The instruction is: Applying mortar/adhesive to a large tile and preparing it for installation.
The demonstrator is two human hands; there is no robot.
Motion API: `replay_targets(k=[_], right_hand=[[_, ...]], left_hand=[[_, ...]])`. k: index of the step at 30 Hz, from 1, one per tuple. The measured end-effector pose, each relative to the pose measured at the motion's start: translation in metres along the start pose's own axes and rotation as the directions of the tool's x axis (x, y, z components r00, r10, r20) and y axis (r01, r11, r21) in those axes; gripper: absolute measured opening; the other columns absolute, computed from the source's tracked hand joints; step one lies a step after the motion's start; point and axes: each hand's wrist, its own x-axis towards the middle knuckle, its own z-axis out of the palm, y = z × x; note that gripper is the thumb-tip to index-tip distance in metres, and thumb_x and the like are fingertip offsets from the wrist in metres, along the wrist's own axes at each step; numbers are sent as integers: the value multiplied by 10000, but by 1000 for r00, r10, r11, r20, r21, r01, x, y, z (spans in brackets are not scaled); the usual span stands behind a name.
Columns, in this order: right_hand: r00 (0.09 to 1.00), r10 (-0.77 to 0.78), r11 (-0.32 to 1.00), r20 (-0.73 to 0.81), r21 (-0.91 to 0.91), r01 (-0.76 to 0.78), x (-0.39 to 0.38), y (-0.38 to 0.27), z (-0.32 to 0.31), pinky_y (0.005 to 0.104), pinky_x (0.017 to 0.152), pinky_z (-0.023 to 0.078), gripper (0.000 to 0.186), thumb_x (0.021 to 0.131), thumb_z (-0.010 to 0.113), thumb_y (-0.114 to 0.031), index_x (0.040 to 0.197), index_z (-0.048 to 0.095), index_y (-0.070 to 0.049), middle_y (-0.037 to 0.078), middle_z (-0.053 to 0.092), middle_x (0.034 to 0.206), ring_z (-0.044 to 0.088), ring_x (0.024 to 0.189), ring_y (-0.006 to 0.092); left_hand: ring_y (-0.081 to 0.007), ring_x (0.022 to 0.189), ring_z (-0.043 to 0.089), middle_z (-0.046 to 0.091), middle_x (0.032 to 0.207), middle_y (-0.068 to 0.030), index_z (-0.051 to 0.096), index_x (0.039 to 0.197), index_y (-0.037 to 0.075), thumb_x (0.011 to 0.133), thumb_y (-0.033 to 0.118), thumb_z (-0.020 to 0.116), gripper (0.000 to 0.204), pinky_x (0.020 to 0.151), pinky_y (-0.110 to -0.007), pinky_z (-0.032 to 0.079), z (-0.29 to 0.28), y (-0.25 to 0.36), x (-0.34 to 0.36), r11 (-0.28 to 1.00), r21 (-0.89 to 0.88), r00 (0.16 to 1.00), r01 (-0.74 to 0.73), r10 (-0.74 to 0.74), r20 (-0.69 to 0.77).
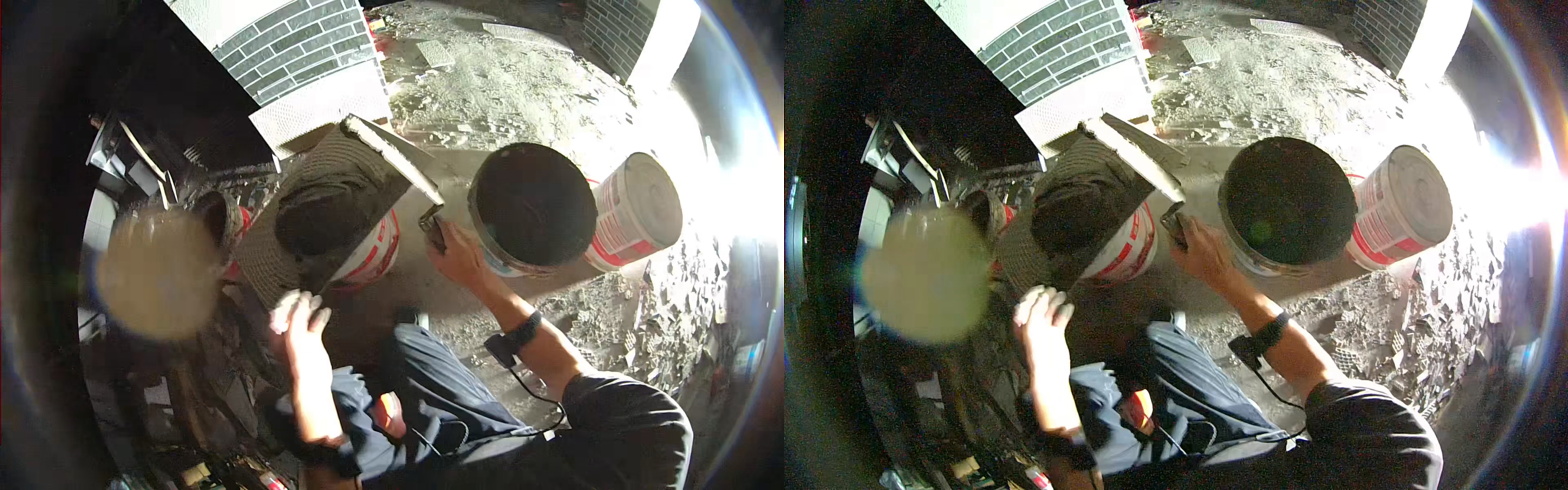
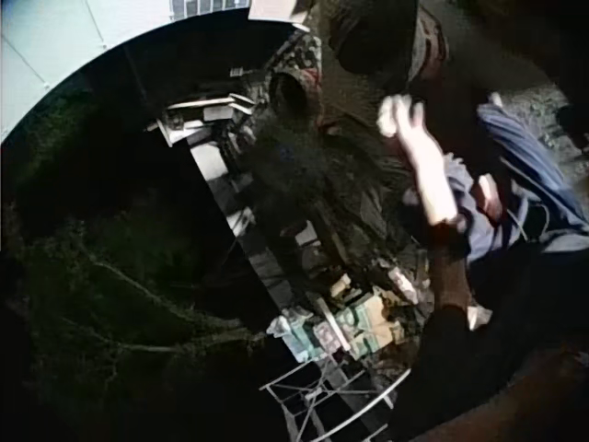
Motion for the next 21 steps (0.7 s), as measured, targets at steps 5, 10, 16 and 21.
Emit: replay_targets(k=[5,10,16,21], right_hand=[[1000,11,995,-21,-100,-13,8,56,104,492,791,540,412,876,673,-188,1204,544,25,218,635,1072,649,941,425],[962,274,957,11,-102,-271,-6,78,181,541,663,501,301,901,659,-270,983,570,6,240,641,871,652,816,447],[836,512,825,199,-384,-414,-105,132,184,545,622,496,213,908,590,-215,960,592,-8,243,640,856,643,729,432],[702,610,792,366,-276,-544,-199,97,87,523,653,525,329,909,588,-231,1140,559,2,275,638,1016,663,775,447]], left_hand=[[-325,1168,602,585,1321,-195,523,1347,6,999,173,530,386,1031,-458,462,-70,62,14,946,70,948,-316,318,-13],[-277,1115,593,618,1268,-129,546,1338,30,1021,286,506,409,981,-419,433,-82,64,30,987,98,992,-126,124,23],[-217,1083,607,629,1243,-82,580,1296,53,1015,259,539,351,965,-392,425,-64,71,35,996,13,995,-85,84,51],[-212,949,631,641,1088,-102,599,1233,21,961,209,596,331,861,-346,484,-5,53,33,962,262,997,-80,74,33]])
